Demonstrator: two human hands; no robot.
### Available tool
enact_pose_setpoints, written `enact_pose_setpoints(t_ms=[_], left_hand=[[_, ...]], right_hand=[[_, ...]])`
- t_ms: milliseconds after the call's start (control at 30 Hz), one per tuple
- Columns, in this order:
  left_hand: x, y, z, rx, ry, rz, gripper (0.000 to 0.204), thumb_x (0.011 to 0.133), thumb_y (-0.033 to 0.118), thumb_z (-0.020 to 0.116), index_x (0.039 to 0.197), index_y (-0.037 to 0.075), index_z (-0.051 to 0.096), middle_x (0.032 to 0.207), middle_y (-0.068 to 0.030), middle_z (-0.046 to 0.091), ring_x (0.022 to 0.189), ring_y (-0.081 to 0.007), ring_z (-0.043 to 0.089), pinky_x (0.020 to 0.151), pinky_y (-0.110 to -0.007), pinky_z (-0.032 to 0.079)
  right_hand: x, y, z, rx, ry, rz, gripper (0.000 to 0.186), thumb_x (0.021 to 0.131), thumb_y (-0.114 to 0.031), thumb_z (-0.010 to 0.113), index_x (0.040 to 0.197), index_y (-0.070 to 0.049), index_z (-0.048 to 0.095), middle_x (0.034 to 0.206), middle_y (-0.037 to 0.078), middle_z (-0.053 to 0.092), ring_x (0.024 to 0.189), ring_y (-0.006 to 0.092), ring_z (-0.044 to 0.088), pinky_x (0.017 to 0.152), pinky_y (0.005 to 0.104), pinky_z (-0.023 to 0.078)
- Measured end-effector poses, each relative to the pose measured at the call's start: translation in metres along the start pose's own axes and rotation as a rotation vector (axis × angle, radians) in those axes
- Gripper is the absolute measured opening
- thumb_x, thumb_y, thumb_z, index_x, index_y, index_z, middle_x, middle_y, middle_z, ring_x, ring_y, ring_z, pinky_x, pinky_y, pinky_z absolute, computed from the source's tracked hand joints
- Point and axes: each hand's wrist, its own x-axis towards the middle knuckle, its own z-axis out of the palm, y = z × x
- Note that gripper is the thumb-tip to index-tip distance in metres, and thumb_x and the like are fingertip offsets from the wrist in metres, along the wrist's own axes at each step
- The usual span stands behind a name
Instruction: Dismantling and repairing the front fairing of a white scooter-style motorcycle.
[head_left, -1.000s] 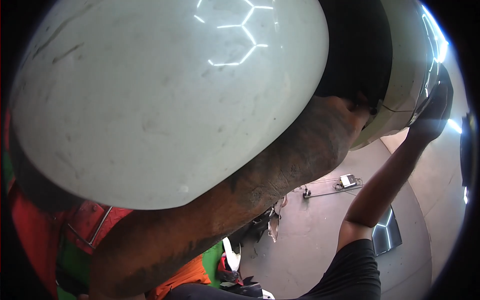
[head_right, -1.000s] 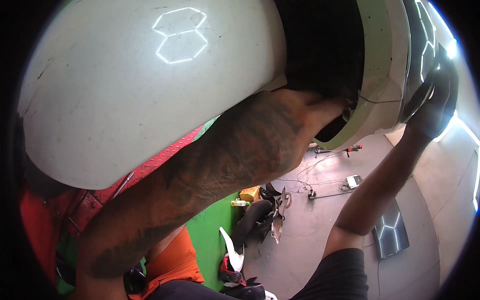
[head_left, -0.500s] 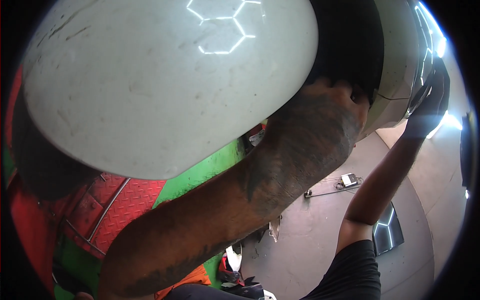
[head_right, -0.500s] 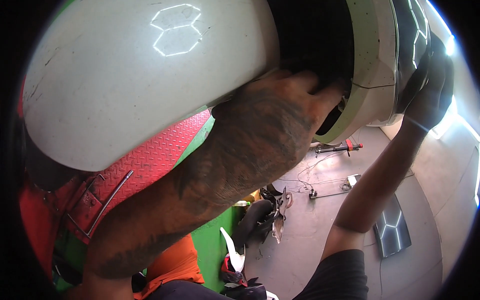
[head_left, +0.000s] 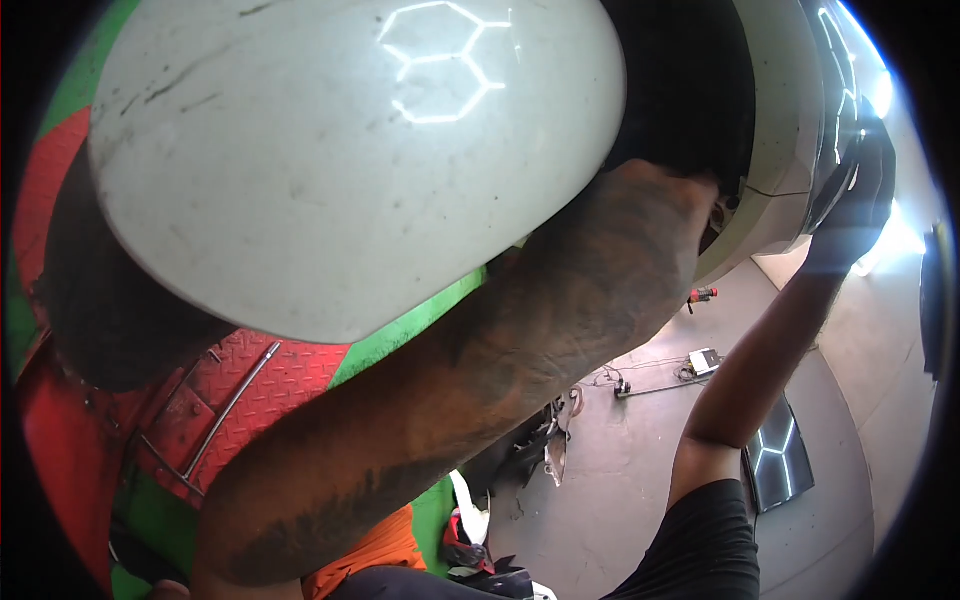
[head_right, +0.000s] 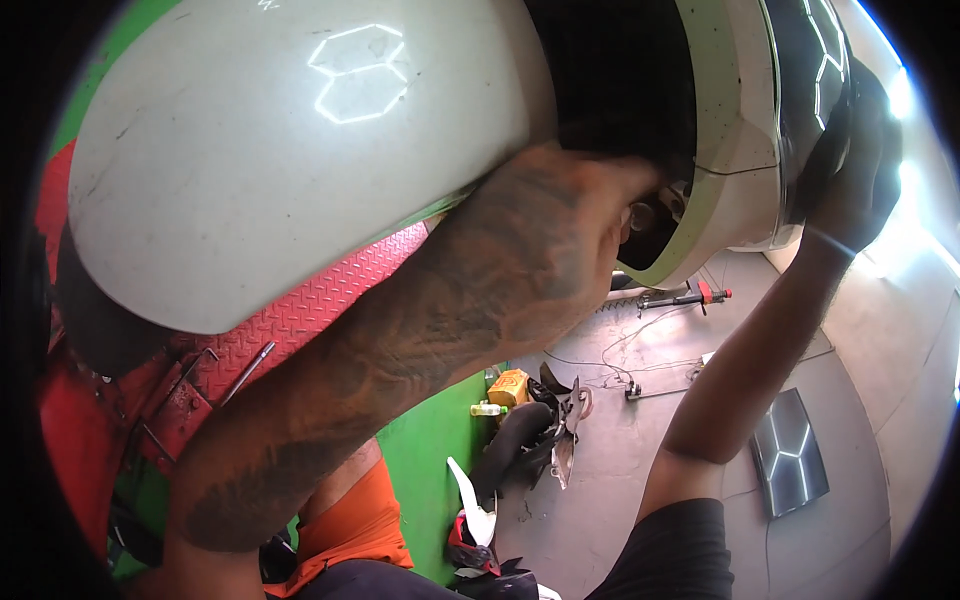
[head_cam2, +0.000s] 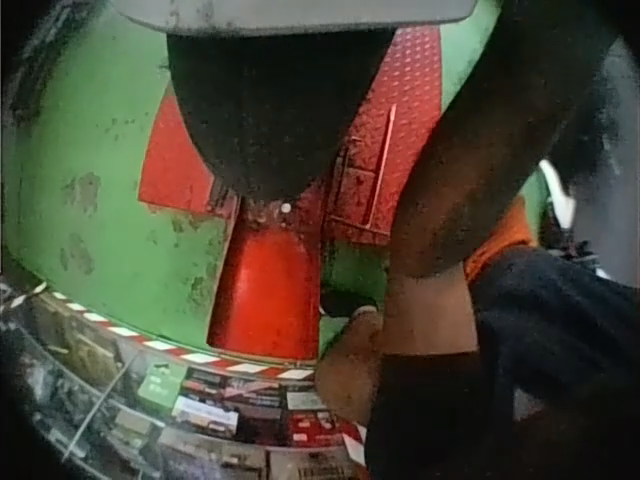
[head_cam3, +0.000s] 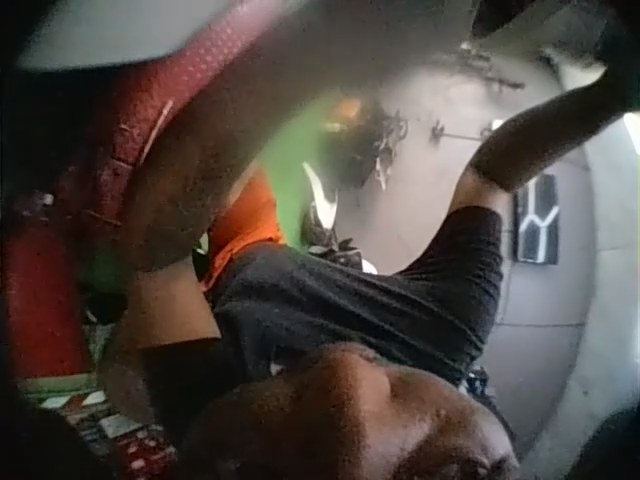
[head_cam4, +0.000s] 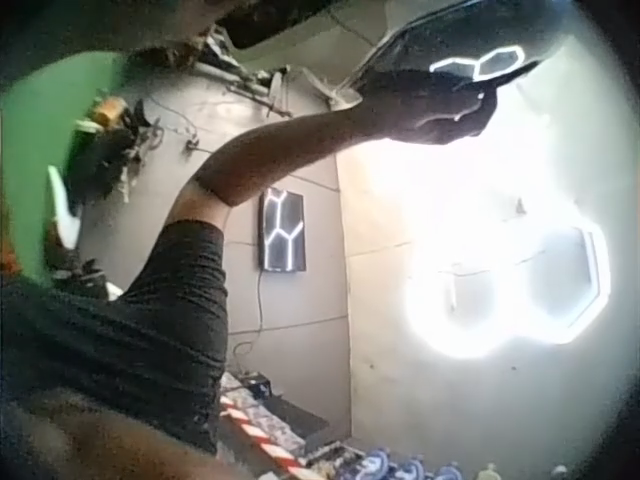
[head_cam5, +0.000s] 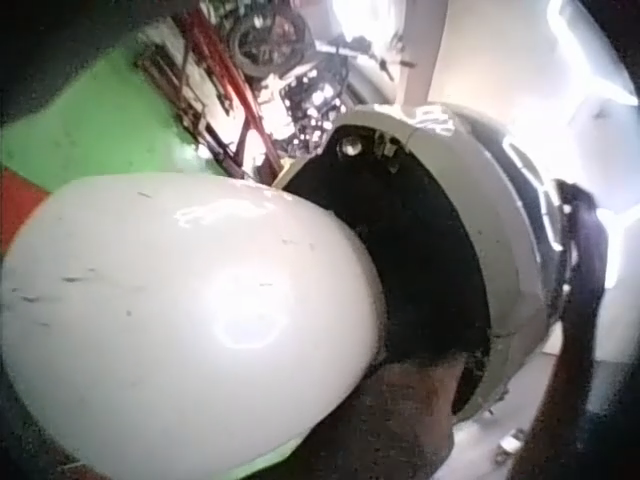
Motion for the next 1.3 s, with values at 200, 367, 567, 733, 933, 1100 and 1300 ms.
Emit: enact_pose_setpoints(t_ms=[200,367,567,733,933,1100,1300], left_hand=[[-0.003,0.008,-0.002,-0.245,-0.028,-0.227,0.022,0.093,0.006,0.052,0.109,0.001,0.067,0.083,-0.0194,0.068,0.085,-0.0328,0.069,0.080,-0.044,0.056],[-0.003,0.006,0.003,-0.355,-0.068,-0.251,0.025,0.093,0.006,0.052,0.111,0.001,0.068,0.083,-0.0190,0.068,0.081,-0.0333,0.069,0.077,-0.044,0.057],[-0.006,0.004,0.007,-0.281,-0.013,-0.194,0.026,0.092,0.006,0.054,0.114,0.001,0.068,0.086,-0.0193,0.069,0.084,-0.0329,0.069,0.077,-0.044,0.057],[-0.011,0.011,0.006,-0.226,-0.030,-0.161,0.026,0.092,0.004,0.054,0.114,-0.001,0.067,0.087,-0.0206,0.068,0.085,-0.0339,0.069,0.078,-0.044,0.057],[-0.010,0.008,0.005,-0.286,0.026,-0.182,0.027,0.091,0.003,0.055,0.116,-0.001,0.066,0.087,-0.0202,0.068,0.085,-0.0350,0.068,0.078,-0.044,0.057],[-0.012,0.007,0.015,-0.288,0.059,-0.145,0.028,0.091,0.003,0.055,0.117,-0.001,0.065,0.087,-0.0204,0.067,0.083,-0.0356,0.068,0.075,-0.044,0.057],[-0.005,0.011,0.010,-0.342,-0.072,-0.215,0.024,0.088,-0.001,0.063,0.111,-0.005,0.064,0.104,-0.0218,0.069,0.100,-0.0309,0.071,0.089,-0.039,0.060]], right_hand=[[0.000,-0.006,0.000,0.125,0.029,0.084,0.043,0.090,0.006,0.062,0.132,-0.004,0.061,0.126,0.013,0.067,0.110,0.0256,0.067,0.090,0.0319,0.057],[0.001,-0.010,0.004,0.036,0.052,0.045,0.032,0.100,-0.008,0.053,0.130,-0.002,0.064,0.124,0.013,0.067,0.113,0.0224,0.065,0.095,0.0321,0.053],[0.007,-0.029,0.002,0.393,0.083,0.475,0.035,0.104,-0.018,0.048,0.128,0.000,0.065,0.123,0.012,0.067,0.114,0.0205,0.064,0.097,0.0307,0.051],[0.010,-0.029,0.003,0.473,0.099,0.523,0.036,0.104,-0.021,0.049,0.128,0.000,0.065,0.123,0.011,0.067,0.113,0.0200,0.064,0.097,0.0309,0.050],[0.002,-0.017,0.002,0.314,0.061,0.294,0.035,0.103,-0.020,0.049,0.128,-0.002,0.065,0.123,0.011,0.068,0.111,0.0193,0.065,0.097,0.0304,0.050],[0.004,-0.022,0.004,0.268,0.082,0.269,0.034,0.103,-0.019,0.048,0.127,-0.003,0.066,0.122,0.010,0.068,0.111,0.0194,0.065,0.097,0.0306,0.051],[0.001,-0.012,0.001,0.287,0.064,0.334,0.035,0.103,-0.021,0.048,0.127,-0.003,0.067,0.122,0.010,0.068,0.112,0.0192,0.065,0.098,0.0306,0.050]])
